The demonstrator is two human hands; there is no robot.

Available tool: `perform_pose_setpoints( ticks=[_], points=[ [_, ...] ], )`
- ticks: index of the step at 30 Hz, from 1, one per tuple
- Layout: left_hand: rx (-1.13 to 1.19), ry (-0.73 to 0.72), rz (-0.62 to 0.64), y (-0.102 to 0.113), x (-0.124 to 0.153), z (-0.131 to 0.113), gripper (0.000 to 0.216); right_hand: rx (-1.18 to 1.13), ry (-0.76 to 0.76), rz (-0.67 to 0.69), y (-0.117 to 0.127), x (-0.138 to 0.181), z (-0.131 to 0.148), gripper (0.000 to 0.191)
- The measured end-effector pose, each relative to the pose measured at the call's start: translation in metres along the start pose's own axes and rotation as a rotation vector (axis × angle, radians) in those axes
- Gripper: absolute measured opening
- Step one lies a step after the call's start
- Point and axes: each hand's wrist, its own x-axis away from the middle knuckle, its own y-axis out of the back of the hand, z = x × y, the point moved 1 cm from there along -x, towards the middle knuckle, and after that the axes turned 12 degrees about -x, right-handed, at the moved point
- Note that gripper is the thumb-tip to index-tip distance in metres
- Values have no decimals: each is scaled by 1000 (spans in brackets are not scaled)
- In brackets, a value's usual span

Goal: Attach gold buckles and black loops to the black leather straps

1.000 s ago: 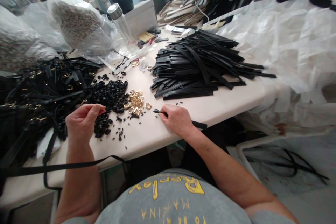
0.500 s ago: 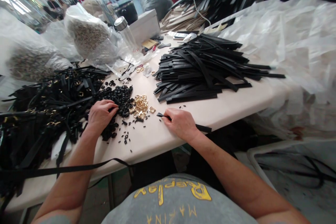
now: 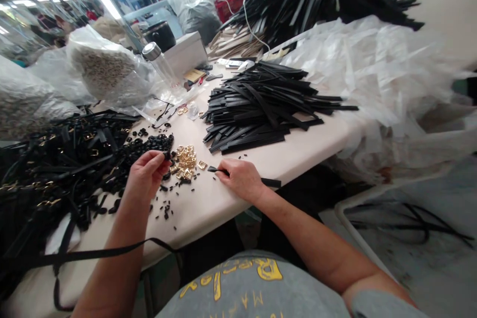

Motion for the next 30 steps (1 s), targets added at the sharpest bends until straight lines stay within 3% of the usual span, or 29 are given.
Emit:
perform_pose_setpoints(
  ticks=[4,7,12,22,30],
  points=[
    [233,186,176,-39,14,12,39,-58,84,-122,1,4,3,9],
    [269,273,263,-50,19,18,42,-90,187,-203,0,3,12,11],
    [304,298,290,-51,23,19,42,-45,266,-243,-4,-6,22,17],
    [285,286,290,-51,26,16,44,61,343,-168,-5,-5,20,24],
    [285,205,641,-46,31,21,35,-58,511,-89,10,7,24,18]
  ],
)
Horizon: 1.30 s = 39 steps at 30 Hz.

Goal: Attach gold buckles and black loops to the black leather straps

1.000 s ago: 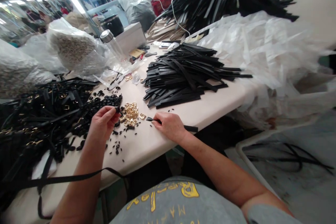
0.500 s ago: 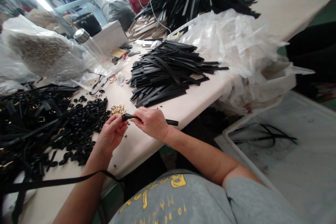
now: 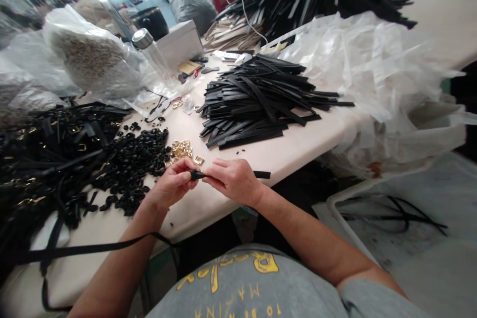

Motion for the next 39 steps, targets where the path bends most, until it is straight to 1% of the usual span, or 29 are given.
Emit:
perform_pose_setpoints(
  ticks=[2,4,7,11,13,16,18,20,24,26,27,28,31,33,39],
  points=[
    [3,11,60,0,1,1,38,-48,17,-1,0,1,2,16],
    [19,28,79,-2,2,1,41,-99,2,-1,-1,2,4,15],
    [48,54,73,-4,2,2,45,-133,-43,14,-4,2,7,18],
    [60,111,51,-5,-1,5,46,-87,-102,-3,-8,0,8,20],
    [52,98,-2,-5,-4,5,44,-70,-139,-33,-9,0,7,20],
    [10,4,-157,-6,-7,3,39,-44,-173,-66,-9,-1,4,18],
    [-38,-50,-236,-9,-7,1,36,-7,-187,-65,-9,-1,2,18],
    [-99,-70,-266,-11,-7,1,33,36,-197,-54,-10,-1,0,20],
    [-163,-82,-271,-16,-9,3,29,112,-200,-23,-13,0,-4,24],
    [-166,-100,-278,-15,-10,4,29,87,-220,-6,-12,0,-7,20],
    [-168,-114,-290,-14,-10,4,28,59,-246,-3,-10,1,-8,17],
    [-170,-130,-310,-13,-10,3,28,27,-281,-3,-7,1,-9,17],
    [-182,-160,-366,-8,-8,1,26,-58,-395,7,0,1,-11,30],
    [-199,-153,-360,-7,-7,2,26,-95,-432,14,2,2,-11,30],
    [-287,-109,-235,-15,-9,9,29,-188,-411,-6,-9,4,-8,30]
  ],
)
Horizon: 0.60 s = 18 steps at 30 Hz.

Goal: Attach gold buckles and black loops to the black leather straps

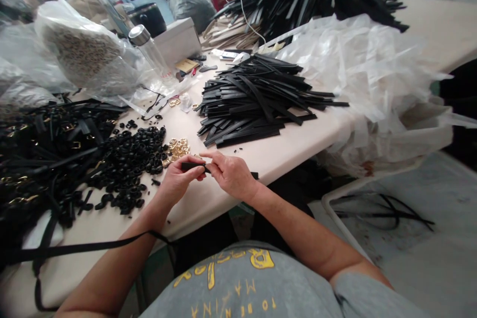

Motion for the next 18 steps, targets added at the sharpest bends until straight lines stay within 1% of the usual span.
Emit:
perform_pose_setpoints(
  ticks=[2,6,8,10,12,14,18],
  points=[
    [-32,-3,8,-1,1,-2,29,-31,-16,-2,-2,0,1,30],
    [-109,-33,-46,5,4,-11,29,-124,-86,-11,1,-1,4,29],
    [-138,-53,-55,7,5,-12,28,-148,-121,43,2,-3,6,25],
    [-170,-83,-30,7,6,-12,27,-129,-140,119,0,-5,8,19],
    [-194,-106,11,7,7,-10,26,-124,-160,181,-1,-6,10,22],
    [-199,-111,44,7,8,-8,26,-167,-199,223,0,-6,10,26],
    [-159,-93,50,9,8,-9,28,-297,-351,338,4,-5,7,27]
  ],
)
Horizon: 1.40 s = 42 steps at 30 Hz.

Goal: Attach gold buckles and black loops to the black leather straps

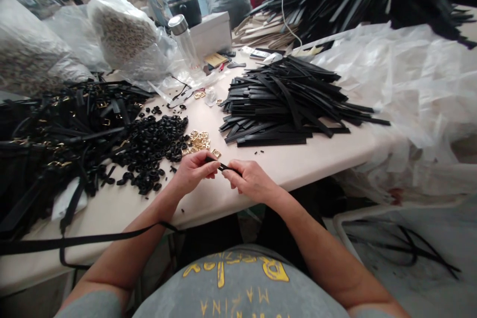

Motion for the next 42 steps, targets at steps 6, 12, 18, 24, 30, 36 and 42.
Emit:
perform_pose_setpoints(
  ticks=[6,12,18,24,30,36,42],
  points=[
    [5,32,-57,19,-4,-4,30,-163,-43,-19,5,-5,-8,23],
    [-4,-33,-498,63,8,-2,26,-287,-7,-107,3,-8,-16,19],
    [-538,-65,-361,75,33,3,15,-307,23,-120,3,-6,-18,21],
    [-955,-133,-221,72,25,1,17,-277,58,-111,2,-7,-16,23],
    [-1149,-204,-161,50,-6,-8,15,-281,65,-121,2,-6,-16,21],
    [-1447,-358,100,22,-34,-15,17,-307,86,-127,2,-5,-15,19],
    [-1531,-337,202,18,-47,-18,26,-312,96,-130,1,-6,-18,19]
  ],
)
